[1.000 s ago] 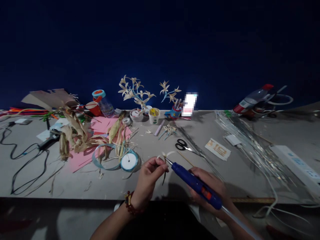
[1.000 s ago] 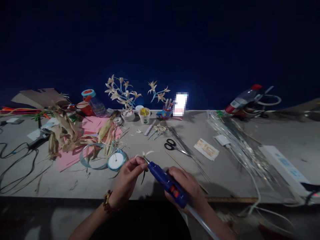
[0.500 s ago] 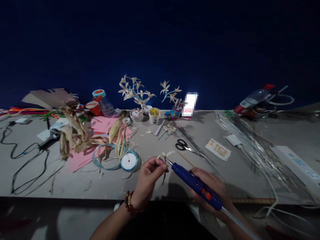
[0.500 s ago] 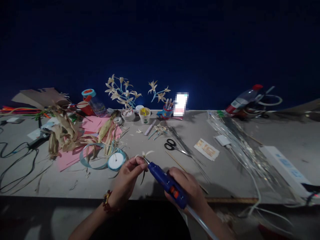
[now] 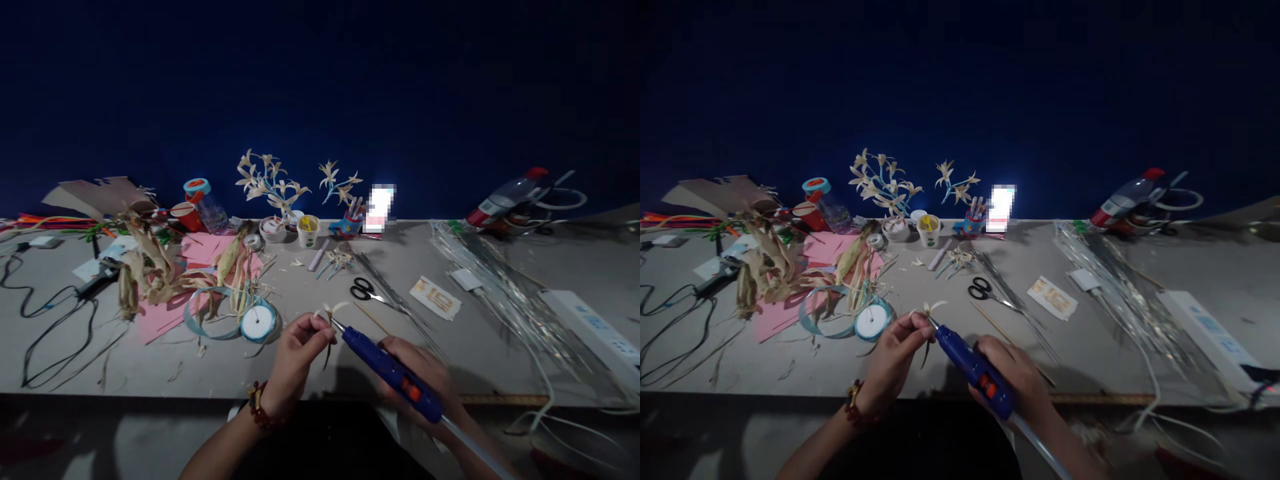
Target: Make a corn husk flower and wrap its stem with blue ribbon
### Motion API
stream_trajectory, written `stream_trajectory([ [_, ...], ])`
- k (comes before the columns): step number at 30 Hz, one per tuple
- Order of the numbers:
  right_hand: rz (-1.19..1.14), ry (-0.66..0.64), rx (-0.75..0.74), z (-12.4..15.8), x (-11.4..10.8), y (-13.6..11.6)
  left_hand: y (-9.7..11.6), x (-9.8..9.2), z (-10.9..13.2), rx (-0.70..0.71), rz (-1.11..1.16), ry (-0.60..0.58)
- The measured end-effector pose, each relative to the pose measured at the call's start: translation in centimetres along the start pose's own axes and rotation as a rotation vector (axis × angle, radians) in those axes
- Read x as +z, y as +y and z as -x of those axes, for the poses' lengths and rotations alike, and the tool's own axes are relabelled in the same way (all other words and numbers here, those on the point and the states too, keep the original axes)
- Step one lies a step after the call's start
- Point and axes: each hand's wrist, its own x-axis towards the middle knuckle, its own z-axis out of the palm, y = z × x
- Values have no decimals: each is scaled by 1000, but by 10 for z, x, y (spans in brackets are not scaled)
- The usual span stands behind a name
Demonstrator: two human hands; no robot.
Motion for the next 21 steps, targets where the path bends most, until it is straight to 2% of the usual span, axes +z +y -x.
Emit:
stream_trajectory([
  [21,17,-26,17,2,-1,1,3,2,-1,0,1,10],
])
